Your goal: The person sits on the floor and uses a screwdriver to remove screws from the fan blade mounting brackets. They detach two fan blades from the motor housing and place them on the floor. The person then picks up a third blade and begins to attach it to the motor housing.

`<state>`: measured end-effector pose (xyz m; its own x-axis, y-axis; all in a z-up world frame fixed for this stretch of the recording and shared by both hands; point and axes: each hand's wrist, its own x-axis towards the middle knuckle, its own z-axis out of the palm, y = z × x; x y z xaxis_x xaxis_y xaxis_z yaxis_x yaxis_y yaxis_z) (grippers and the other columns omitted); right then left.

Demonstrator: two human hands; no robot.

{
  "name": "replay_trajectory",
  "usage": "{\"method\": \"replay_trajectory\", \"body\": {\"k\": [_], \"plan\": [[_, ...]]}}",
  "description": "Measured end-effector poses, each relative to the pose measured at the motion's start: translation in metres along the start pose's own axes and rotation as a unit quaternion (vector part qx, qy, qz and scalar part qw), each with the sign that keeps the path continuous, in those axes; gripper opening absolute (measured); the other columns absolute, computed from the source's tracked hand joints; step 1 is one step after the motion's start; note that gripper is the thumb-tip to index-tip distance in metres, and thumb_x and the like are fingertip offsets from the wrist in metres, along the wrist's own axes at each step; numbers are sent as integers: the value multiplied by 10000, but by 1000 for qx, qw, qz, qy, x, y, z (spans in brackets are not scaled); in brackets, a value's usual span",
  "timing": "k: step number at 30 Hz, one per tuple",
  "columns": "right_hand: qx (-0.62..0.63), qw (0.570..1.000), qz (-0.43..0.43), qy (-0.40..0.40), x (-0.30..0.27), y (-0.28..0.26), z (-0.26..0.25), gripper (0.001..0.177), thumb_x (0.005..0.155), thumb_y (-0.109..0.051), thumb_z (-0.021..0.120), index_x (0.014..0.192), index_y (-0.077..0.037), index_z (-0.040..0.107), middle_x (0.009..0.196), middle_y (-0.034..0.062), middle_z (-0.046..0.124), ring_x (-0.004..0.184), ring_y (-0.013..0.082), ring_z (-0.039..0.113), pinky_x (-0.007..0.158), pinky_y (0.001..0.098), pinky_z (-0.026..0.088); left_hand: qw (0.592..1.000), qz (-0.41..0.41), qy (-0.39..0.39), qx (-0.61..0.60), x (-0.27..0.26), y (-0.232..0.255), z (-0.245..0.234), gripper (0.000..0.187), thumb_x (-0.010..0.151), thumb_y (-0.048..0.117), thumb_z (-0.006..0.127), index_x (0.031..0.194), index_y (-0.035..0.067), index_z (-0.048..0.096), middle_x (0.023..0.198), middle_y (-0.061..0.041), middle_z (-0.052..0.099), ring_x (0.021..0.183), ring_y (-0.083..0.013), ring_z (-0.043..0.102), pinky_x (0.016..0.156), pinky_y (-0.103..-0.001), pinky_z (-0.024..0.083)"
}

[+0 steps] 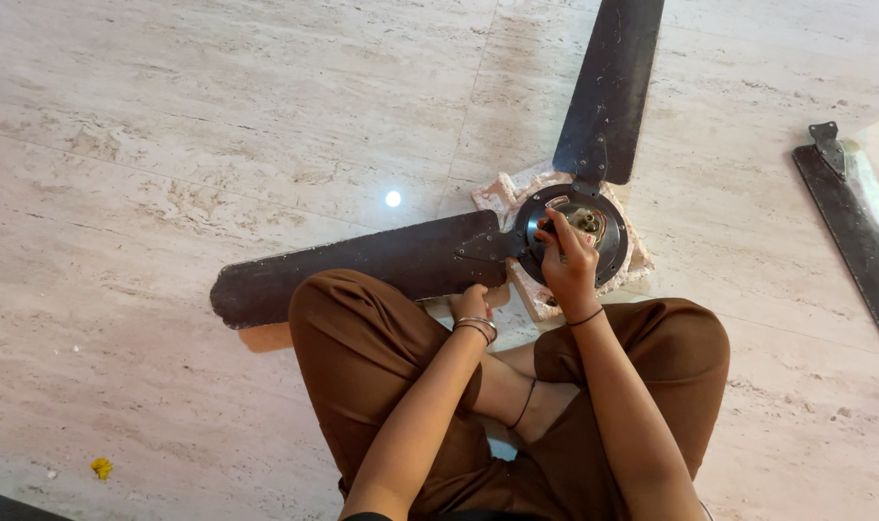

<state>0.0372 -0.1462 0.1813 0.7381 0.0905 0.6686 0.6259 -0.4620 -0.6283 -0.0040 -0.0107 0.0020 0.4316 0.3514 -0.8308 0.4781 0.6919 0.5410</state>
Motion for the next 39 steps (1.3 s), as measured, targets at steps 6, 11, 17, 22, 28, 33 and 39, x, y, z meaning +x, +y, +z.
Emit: {"method": "replay_trajectory", "body": {"k": [6,11,17,22,28,33,39], "plan": [[1,1000,-8,19,4,1,2,457,906,178,636,1340,34,638,1040,168,753,949,238,769,821,333,618,996,74,-11,45,-35,12,5,239,822,121,706,1022,34,607,747,-15,554,666,-165,507,560,-312,391],[-15,999,32,8,-1,9,5,494,901,124,596,1391,72,568,1009,140,776,877,227,775,756,333,594,839,501,-85,194,-96,62,36,222,948,172,719,1078,3,660,887,-88,649,758,-190,606,694,-284,536],[-11,999,49,19,-8,28,9,296,895,75,612,1176,40,698,864,195,720,773,288,750,691,354,569,490,755,-256,353,-136,131,75,294,954,27,607,1243,-22,624,1100,-122,667,1040,-290,665,917,-365,570],[-3,997,69,33,-14,36,7,73,926,60,629,962,34,687,748,234,646,642,339,689,577,379,497,288,788,-279,467,-132,145,82,223,858,50,624,1075,-5,631,1078,-134,656,990,-287,667,854,-367,577],[-15,997,70,-3,-17,35,6,42,888,60,643,917,46,669,706,236,624,626,386,658,563,398,482,68,739,-245,624,-117,161,100,168,880,160,606,972,23,637,938,-155,665,816,-280,700,642,-382,584],[10,997,82,2,-21,39,5,17,910,57,640,895,49,641,707,229,611,602,321,648,562,368,471,67,637,-285,713,-117,164,120,211,885,191,579,988,15,636,894,-172,731,786,-303,743,644,-414,594],[55,989,140,11,-27,51,7,56,900,51,637,947,50,667,679,180,625,609,123,579,571,316,467,149,601,-284,732,-117,160,136,273,934,283,546,935,46,681,871,-150,766,807,-314,756,685,-446,594]]}}
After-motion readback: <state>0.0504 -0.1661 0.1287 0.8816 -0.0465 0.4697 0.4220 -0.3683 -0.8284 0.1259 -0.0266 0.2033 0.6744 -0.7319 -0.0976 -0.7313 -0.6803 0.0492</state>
